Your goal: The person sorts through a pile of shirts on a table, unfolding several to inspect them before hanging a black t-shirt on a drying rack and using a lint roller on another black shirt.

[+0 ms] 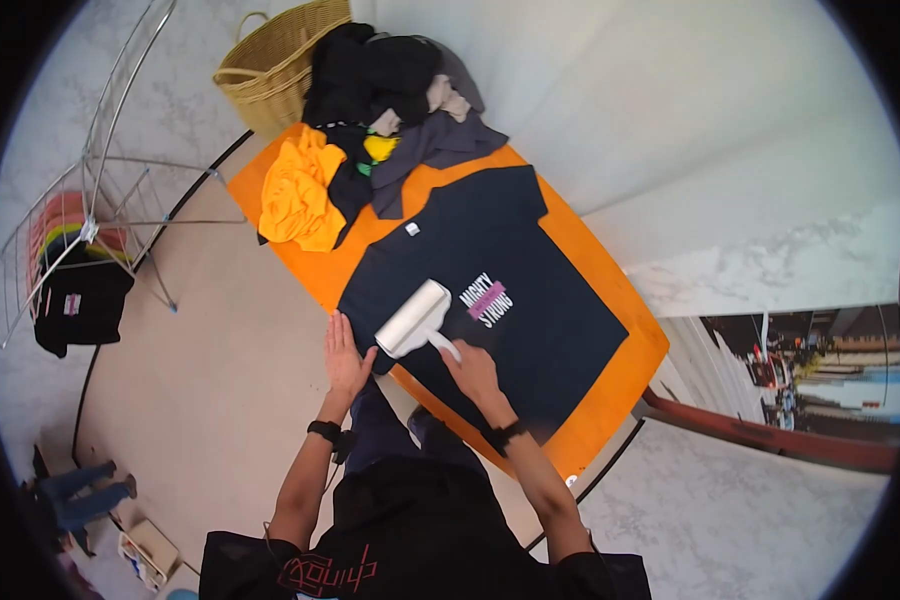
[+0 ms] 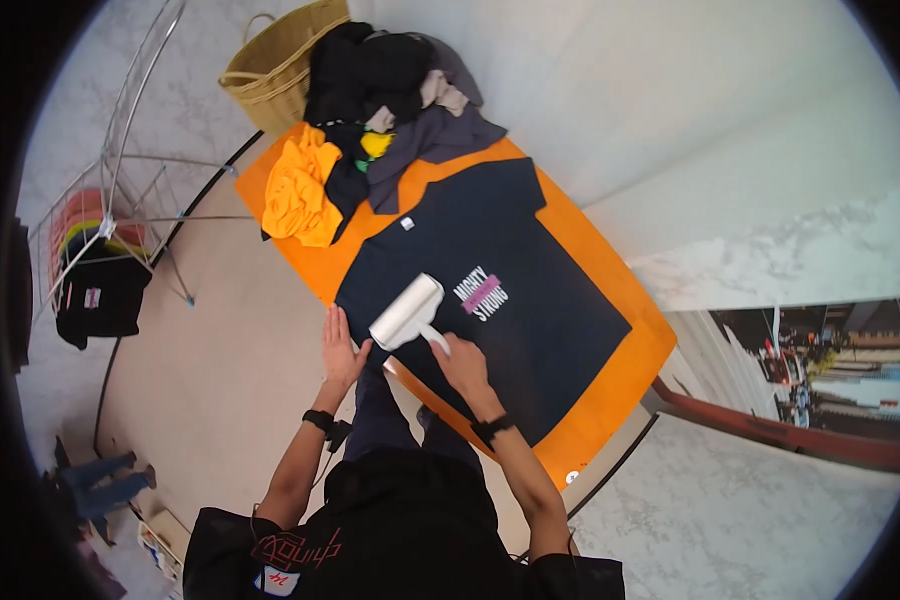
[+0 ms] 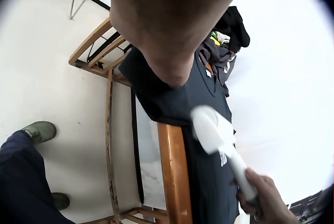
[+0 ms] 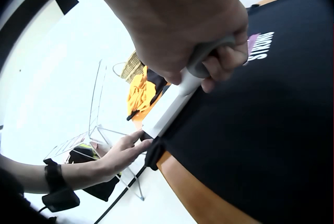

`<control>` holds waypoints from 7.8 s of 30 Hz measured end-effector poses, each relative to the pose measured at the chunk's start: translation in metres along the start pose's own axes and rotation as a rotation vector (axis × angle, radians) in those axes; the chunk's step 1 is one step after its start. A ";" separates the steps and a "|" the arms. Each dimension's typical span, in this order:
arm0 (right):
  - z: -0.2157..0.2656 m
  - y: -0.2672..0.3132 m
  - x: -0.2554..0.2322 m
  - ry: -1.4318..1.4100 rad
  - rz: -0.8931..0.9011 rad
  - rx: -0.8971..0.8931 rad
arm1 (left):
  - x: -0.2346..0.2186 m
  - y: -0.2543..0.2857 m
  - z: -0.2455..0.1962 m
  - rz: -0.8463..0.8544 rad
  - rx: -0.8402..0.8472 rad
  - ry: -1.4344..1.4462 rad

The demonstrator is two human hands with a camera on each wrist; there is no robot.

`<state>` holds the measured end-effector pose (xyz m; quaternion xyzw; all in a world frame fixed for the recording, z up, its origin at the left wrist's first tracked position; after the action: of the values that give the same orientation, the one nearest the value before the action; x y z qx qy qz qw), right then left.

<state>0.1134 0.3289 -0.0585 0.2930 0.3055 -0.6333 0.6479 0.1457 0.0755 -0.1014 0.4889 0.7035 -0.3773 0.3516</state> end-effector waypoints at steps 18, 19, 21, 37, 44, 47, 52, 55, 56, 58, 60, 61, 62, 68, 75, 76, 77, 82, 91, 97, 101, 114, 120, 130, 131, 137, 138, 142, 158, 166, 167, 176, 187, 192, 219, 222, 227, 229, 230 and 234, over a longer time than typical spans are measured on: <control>0.011 0.004 -0.019 0.071 0.076 0.012 | -0.003 -0.001 0.003 -0.026 -0.006 0.023; -0.008 0.024 -0.032 0.099 0.076 0.038 | -0.003 -0.001 0.003 -0.044 -0.002 0.035; -0.043 0.065 -0.062 0.133 0.074 0.107 | -0.001 0.002 0.003 -0.046 0.030 0.020; -0.222 0.358 -0.226 0.208 -0.147 0.556 | 0.013 0.001 0.010 -0.033 0.188 -0.118; -0.290 0.334 -0.251 0.076 -0.763 0.764 | -0.004 -0.038 -0.081 -0.026 0.325 -0.101; -0.335 0.270 -0.250 0.177 -0.873 0.823 | 0.022 -0.072 -0.130 0.000 0.417 -0.111; -0.370 0.202 -0.249 0.193 -0.873 0.918 | 0.092 -0.138 -0.170 -0.001 0.468 -0.102; -0.331 0.171 -0.268 0.566 -0.989 0.634 | 0.123 -0.169 -0.188 0.021 0.482 -0.092; -0.334 0.160 -0.256 0.521 -0.928 0.645 | 0.132 -0.177 -0.197 0.010 0.528 -0.101; -0.291 0.113 -0.244 0.511 -0.856 0.507 | 0.147 -0.195 -0.212 0.003 0.569 -0.077; -0.262 0.057 -0.215 0.458 -0.727 0.350 | 0.163 -0.209 -0.230 0.011 0.615 -0.062; -0.260 0.034 -0.200 0.418 -0.672 0.331 | 0.170 -0.217 -0.238 0.011 0.615 -0.058; -0.259 0.015 -0.193 0.420 -0.672 0.332 | 0.178 -0.223 -0.246 0.031 0.640 -0.047; -0.285 -0.048 -0.176 0.538 -0.586 0.395 | 0.214 -0.247 -0.265 0.079 0.674 -0.079; -0.310 -0.071 -0.193 0.578 -0.572 0.423 | 0.231 -0.274 -0.283 0.059 0.660 -0.097; -0.312 -0.073 -0.193 0.579 -0.573 0.426 | 0.233 -0.277 -0.286 0.057 0.663 -0.101; -0.314 -0.076 -0.194 0.586 -0.571 0.432 | 0.235 -0.280 -0.289 0.058 0.665 -0.098; -0.325 -0.087 -0.199 0.601 -0.583 0.429 | 0.243 -0.288 -0.299 0.054 0.673 -0.086; -0.340 -0.110 -0.212 0.599 -0.614 0.396 | 0.256 -0.304 -0.313 0.048 0.689 -0.070; -0.236 -0.004 -0.229 0.437 -0.783 0.330 | 0.128 -0.218 -0.277 0.010 0.691 0.123; -0.227 0.139 -0.215 0.450 -0.870 0.517 | 0.071 -0.118 -0.168 0.146 0.581 0.014; -0.341 0.204 -0.247 0.505 -0.839 1.064 | 0.032 -0.012 -0.054 0.287 0.464 -0.170; -0.405 0.175 -0.248 0.468 -0.746 0.910 | 0.024 -0.019 -0.047 0.328 0.568 -0.130; -0.034 0.205 -0.082 0.072 -0.829 1.023 | 0.022 -0.140 -0.070 0.291 0.844 0.260; 0.000 0.183 -0.049 -0.008 -0.769 0.976 | 0.028 -0.142 -0.073 0.325 0.926 0.243; 0.103 0.067 0.054 0.118 -0.594 0.798 | 0.054 -0.150 -0.059 0.432 1.102 0.202; 0.102 0.057 0.064 0.122 -0.600 0.802 | 0.060 -0.149 -0.055 0.492 1.096 0.186; 0.104 0.038 0.081 0.196 -0.608 0.811 | 0.064 -0.152 -0.049 0.547 1.052 0.204; 0.136 0.124 0.077 0.160 -0.592 0.937 | 0.071 -0.152 -0.043 0.613 1.030 0.169; 0.098 0.094 0.078 0.221 -0.663 0.886 | 0.070 -0.149 -0.043 0.598 1.058 0.161; 0.104 0.108 0.084 0.225 -0.641 0.894 | 0.070 -0.149 -0.042 0.591 1.060 0.163; 0.118 0.116 0.056 0.085 -0.674 0.997 | 0.036 -0.101 -0.055 0.556 1.131 0.215; 0.077 -0.055 0.056 0.060 -0.648 0.840 | 0.025 -0.063 -0.033 0.547 1.056 0.300; 0.032 -0.123 0.031 0.120 -0.679 0.789 | 0.018 -0.060 -0.030 0.551 1.017 0.275; 0.076 -0.068 0.063 0.078 -0.587 0.703 | 0.017 -0.060 -0.027 0.539 1.038 0.261; 0.101 -0.016 0.081 0.080 -0.517 0.752 | 0.006 -0.062 -0.024 0.533 1.019 0.341; 0.127 0.056 0.106 0.112 -0.476 0.769 | -0.024 -0.098 0.001 0.557 0.798 0.515; 0.130 0.071 0.104 0.128 -0.469 0.780 | -0.026 -0.113 -0.004 0.585 0.765 0.474; 0.133 0.078 0.101 0.103 -0.469 0.780 | -0.022 -0.120 -0.006 0.611 0.721 0.430; 0.122 0.069 0.064 0.060 -0.563 0.805 | -0.005 -0.130 -0.029 0.456 0.774 0.473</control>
<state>0.1865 0.1958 -0.0300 0.4443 0.1223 -0.8429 0.2778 0.0192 0.0676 -0.0592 0.7966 0.4481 -0.4028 0.0491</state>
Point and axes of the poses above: each hand's wrist, its own y-axis away from the middle knuckle, its own x-axis out of the palm, z = x × y, the point moved 10 cm from there along -y, towards the middle knuckle, and after that the axes turned 14 degrees about -z, right-handed, at the moved point
